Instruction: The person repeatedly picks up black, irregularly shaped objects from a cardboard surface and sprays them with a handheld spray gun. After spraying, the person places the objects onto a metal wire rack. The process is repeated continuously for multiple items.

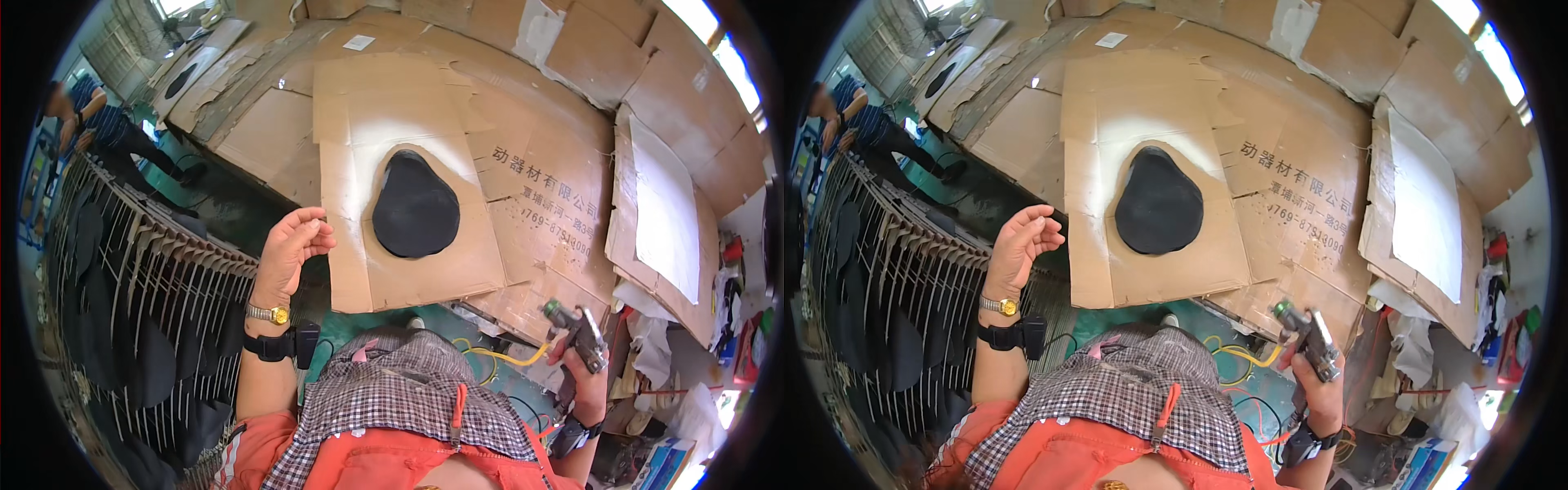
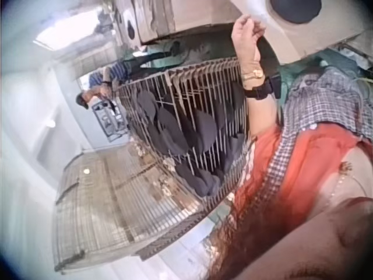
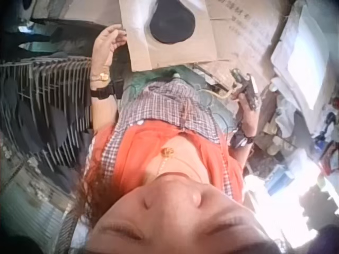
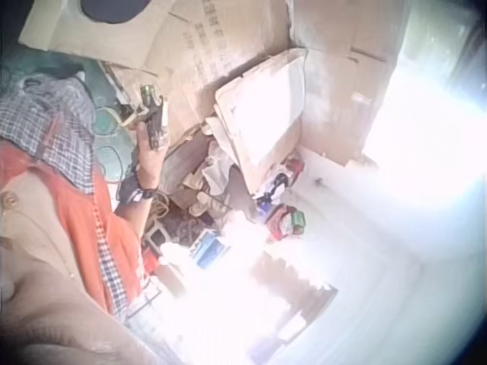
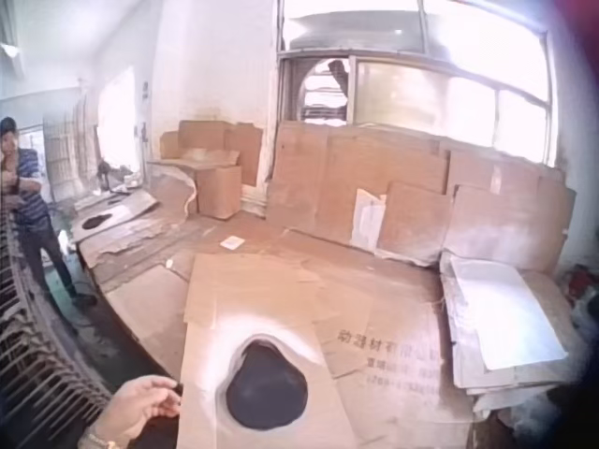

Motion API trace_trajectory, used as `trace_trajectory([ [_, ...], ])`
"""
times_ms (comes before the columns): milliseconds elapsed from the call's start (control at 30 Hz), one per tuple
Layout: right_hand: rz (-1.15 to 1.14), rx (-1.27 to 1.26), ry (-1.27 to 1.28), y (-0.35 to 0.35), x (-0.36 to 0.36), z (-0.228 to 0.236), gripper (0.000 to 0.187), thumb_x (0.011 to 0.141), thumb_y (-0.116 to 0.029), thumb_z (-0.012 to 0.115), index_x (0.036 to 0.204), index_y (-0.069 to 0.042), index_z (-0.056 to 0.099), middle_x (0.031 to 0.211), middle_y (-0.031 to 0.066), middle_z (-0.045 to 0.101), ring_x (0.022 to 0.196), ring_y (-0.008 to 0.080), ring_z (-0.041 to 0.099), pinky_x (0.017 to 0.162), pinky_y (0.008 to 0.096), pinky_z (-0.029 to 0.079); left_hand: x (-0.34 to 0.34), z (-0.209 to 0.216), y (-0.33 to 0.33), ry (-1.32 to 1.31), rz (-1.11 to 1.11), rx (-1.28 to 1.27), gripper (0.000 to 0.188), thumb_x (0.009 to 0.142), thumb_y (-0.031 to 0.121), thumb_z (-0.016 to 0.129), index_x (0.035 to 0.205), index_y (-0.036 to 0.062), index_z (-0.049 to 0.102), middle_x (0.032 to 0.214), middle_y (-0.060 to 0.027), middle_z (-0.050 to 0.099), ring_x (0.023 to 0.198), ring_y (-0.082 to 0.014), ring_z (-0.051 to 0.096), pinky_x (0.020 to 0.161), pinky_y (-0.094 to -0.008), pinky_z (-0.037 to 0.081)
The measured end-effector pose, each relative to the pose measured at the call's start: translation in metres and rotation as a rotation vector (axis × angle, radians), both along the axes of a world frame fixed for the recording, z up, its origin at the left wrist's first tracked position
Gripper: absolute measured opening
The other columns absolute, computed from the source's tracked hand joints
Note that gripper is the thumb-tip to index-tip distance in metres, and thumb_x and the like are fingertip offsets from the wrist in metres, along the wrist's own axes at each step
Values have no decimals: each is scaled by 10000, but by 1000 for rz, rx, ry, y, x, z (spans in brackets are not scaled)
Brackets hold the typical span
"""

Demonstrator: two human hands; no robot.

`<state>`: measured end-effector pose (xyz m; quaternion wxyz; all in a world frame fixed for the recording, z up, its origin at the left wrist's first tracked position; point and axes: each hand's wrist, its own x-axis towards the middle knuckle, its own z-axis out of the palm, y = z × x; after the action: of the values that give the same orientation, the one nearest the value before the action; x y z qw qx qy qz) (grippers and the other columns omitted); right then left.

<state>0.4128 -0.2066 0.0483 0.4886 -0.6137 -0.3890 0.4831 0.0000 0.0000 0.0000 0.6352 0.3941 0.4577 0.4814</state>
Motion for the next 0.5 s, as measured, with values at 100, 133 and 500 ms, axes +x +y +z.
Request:
trace_trajectory([
  [100,134,-16,76,-8,-4,8,570,813,-201,703,1291,24,489,849,93,644,751,170,613,715,313,485,0,-29,5,33,29,-63,219,928,146,559,1112,33,592,902,-74,670,777,-163,658,723,-278,528],
  [133,126,-14,97,-8,-8,8,569,807,-184,698,1293,25,488,843,94,644,752,172,615,713,315,486,4,-40,7,33,34,-82,215,927,145,559,1108,34,593,895,-72,669,771,-161,657,718,-277,528],
  [500,-6,-18,74,-18,5,7,645,783,-147,733,1339,16,450,866,128,640,753,188,619,684,319,499,2,-101,19,54,103,-229,173,918,172,580,1053,65,589,869,-62,650,736,-161,644,681,-279,521],
])
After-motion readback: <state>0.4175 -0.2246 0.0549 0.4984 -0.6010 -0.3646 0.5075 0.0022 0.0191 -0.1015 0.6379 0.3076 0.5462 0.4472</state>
